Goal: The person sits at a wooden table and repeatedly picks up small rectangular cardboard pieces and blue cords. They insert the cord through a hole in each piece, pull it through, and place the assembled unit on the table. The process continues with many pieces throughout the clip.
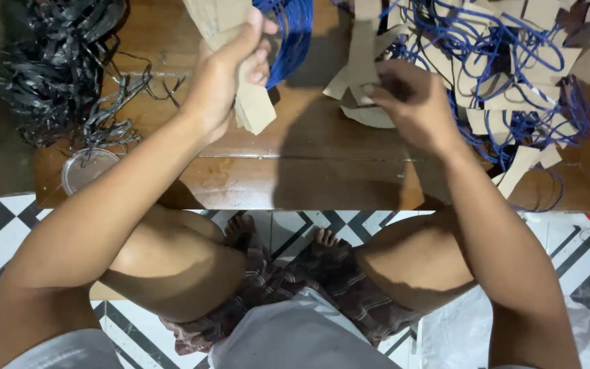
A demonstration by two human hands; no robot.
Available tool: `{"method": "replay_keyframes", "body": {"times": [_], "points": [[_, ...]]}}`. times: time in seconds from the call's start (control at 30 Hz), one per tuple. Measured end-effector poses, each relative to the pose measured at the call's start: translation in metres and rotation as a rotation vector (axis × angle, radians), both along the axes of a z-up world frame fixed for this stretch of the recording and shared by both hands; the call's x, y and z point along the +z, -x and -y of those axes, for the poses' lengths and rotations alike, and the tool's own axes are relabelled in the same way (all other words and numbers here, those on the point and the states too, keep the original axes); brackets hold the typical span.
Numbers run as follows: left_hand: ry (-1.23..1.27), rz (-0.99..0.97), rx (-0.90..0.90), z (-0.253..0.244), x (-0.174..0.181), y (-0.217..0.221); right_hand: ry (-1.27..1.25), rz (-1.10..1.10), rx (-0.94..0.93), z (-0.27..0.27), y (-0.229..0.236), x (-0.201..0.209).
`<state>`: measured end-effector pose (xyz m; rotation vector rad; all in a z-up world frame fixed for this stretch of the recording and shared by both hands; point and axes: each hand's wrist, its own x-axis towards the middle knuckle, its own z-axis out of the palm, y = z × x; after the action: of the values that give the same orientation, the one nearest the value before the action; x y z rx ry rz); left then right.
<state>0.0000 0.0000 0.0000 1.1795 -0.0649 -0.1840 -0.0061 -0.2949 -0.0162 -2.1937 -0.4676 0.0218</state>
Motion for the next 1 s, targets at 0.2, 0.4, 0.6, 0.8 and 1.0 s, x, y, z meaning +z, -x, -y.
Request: {"method": "replay_keyframes", "body": {"times": [0.2, 0.4, 0.6, 0.8, 1.0], "points": [[-0.101, 0.008, 0.000, 0.010, -0.017, 0.001, 0.079, -0.014, -0.134, 0.009, 0.015, 0.009], [-0.040, 0.049, -0.186, 0.031, -0.020, 0.008, -0.303, -0.260, 0.075, -0.023, 0.045, 0.039], [-0.162, 0.144, -0.036, 0.038, 0.001, 0.021, -0.271, -0.247, 0.104, -0.029, 0.045, 0.033], [-0.113, 0.332, -0.109, 0.039, -0.021, 0.020, -0.169, -0.076, -0.113, -0.032, 0.042, 0.017], [-0.064, 0.219, -0.102, 0.046, -0.015, 0.024, -0.187, -0.084, -0.110, -0.031, 0.047, 0.019]]}}
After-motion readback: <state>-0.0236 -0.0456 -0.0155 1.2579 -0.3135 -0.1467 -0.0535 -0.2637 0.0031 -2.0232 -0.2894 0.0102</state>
